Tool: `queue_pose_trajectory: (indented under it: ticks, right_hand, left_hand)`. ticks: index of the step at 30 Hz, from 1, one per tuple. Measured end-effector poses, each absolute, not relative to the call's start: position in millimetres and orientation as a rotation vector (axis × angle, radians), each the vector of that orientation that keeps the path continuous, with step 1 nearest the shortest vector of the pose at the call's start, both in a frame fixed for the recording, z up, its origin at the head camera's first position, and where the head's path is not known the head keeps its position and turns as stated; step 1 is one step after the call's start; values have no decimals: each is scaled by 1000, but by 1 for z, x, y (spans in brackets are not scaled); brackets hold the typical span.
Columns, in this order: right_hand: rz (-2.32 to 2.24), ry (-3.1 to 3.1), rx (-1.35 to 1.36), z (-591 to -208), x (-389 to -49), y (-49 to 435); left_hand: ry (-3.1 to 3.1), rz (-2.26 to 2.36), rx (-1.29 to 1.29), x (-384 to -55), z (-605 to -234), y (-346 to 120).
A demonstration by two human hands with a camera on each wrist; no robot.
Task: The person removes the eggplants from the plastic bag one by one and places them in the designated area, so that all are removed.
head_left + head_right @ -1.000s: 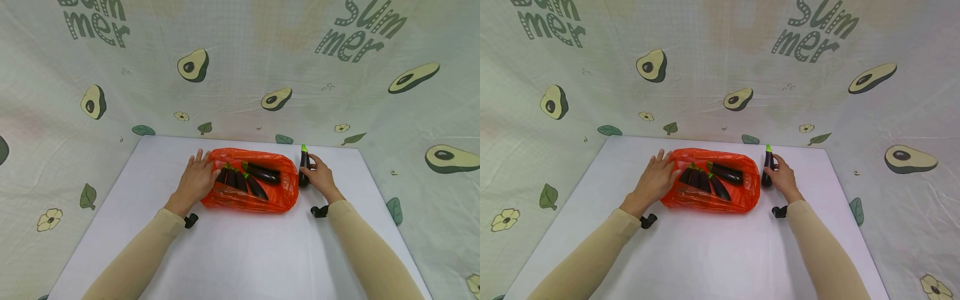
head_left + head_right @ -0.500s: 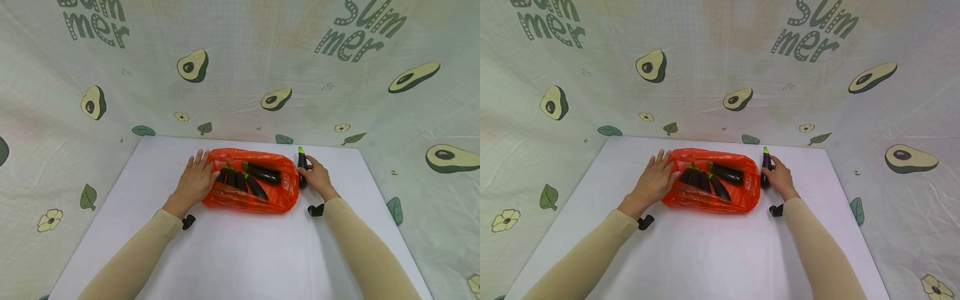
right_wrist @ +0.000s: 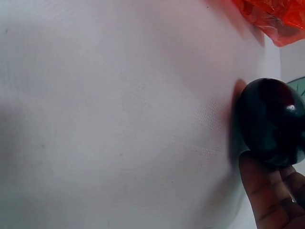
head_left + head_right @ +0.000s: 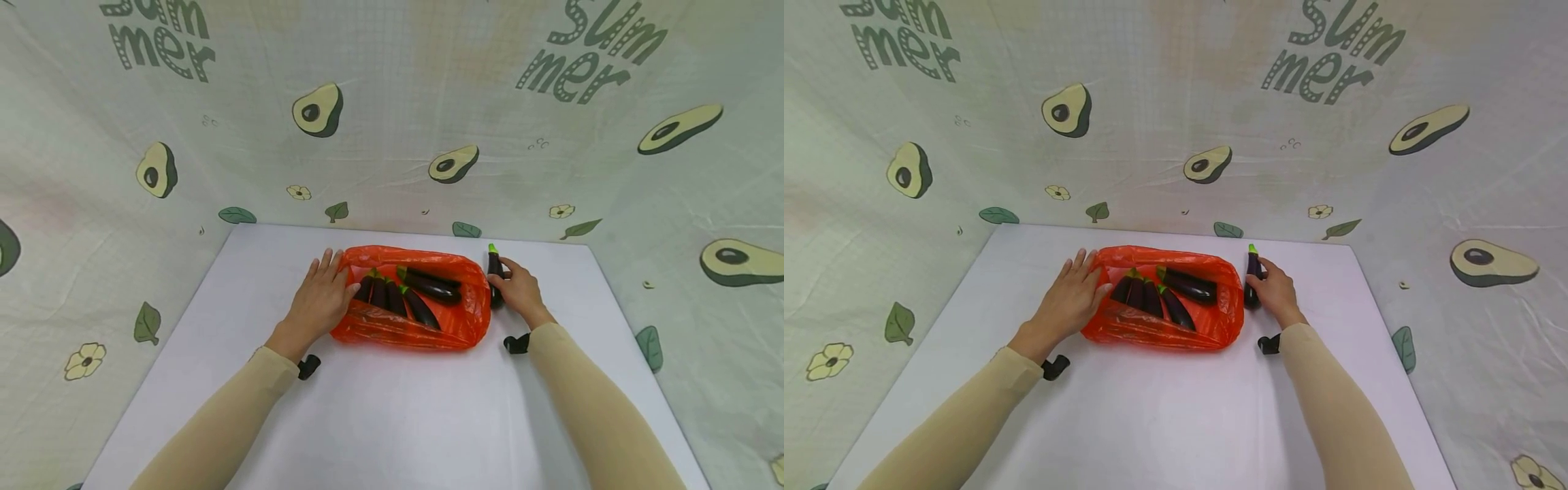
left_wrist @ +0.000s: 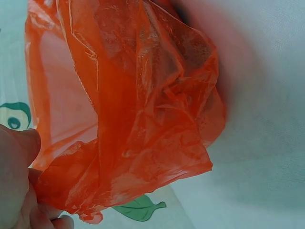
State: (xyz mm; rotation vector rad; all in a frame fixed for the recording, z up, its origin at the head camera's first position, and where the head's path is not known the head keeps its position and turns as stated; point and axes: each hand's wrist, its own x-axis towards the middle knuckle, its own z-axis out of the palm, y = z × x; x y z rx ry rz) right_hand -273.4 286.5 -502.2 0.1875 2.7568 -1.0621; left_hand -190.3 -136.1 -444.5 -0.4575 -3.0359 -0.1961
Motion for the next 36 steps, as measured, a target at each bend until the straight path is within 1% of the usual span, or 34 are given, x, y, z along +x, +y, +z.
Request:
queue_pose_trajectory:
  ticks: [12,27,36]
  right_hand:
    - [-956,2784,173,-505,-274,290]
    - [-959,2821,192,-507,-272,290]
    - [-922,2985,98,-496,-266,287]
  left_hand:
    - [-3042,-176,-463,-192,-445,-138]
    - [-3046,-213,-464,-193,-444,-136]
    - [-3084,-220,-458,-191,-442,-136]
